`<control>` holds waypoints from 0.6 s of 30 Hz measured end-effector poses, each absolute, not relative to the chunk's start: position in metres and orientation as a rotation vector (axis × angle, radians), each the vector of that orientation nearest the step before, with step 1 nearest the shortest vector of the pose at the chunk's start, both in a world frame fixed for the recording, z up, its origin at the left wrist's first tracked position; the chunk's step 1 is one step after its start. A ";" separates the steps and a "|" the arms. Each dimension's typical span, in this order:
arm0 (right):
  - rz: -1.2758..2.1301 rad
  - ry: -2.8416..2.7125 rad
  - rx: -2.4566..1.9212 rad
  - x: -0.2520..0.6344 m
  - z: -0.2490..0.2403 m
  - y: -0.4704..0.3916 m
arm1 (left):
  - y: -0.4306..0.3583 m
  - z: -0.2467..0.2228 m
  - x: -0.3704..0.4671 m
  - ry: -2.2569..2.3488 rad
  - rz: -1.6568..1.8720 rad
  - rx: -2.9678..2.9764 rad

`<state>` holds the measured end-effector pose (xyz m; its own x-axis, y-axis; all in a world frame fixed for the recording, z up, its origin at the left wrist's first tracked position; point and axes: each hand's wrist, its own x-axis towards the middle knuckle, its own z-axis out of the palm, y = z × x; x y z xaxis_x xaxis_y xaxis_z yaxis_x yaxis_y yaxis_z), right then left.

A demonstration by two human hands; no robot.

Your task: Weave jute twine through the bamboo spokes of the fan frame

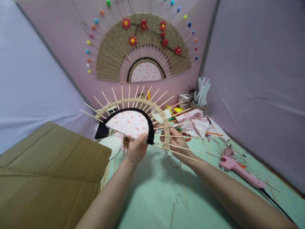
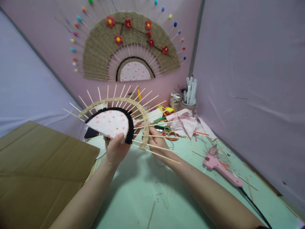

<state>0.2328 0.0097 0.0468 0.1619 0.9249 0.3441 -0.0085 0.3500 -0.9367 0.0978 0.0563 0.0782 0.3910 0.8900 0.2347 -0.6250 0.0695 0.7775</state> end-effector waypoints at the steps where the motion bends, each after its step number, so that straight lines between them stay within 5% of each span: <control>1: 0.841 -1.212 -0.986 0.232 0.047 0.009 | 0.053 0.074 0.100 0.325 1.120 1.010; 7: 0.885 -1.145 -0.869 0.230 0.056 0.006 | 0.046 0.065 0.108 0.295 0.907 1.132; 13: 0.884 -1.234 -0.930 0.228 0.061 0.002 | 0.041 0.085 0.103 0.353 1.103 1.083; 18: 0.907 -1.228 -0.892 0.222 0.068 0.002 | 0.036 0.058 0.109 0.438 1.025 1.244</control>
<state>0.2217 0.0019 0.0677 0.1083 0.9221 0.3715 -0.0834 0.3808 -0.9209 0.1090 0.0359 0.0579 0.5106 0.8254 0.2409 -0.3957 -0.0231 0.9181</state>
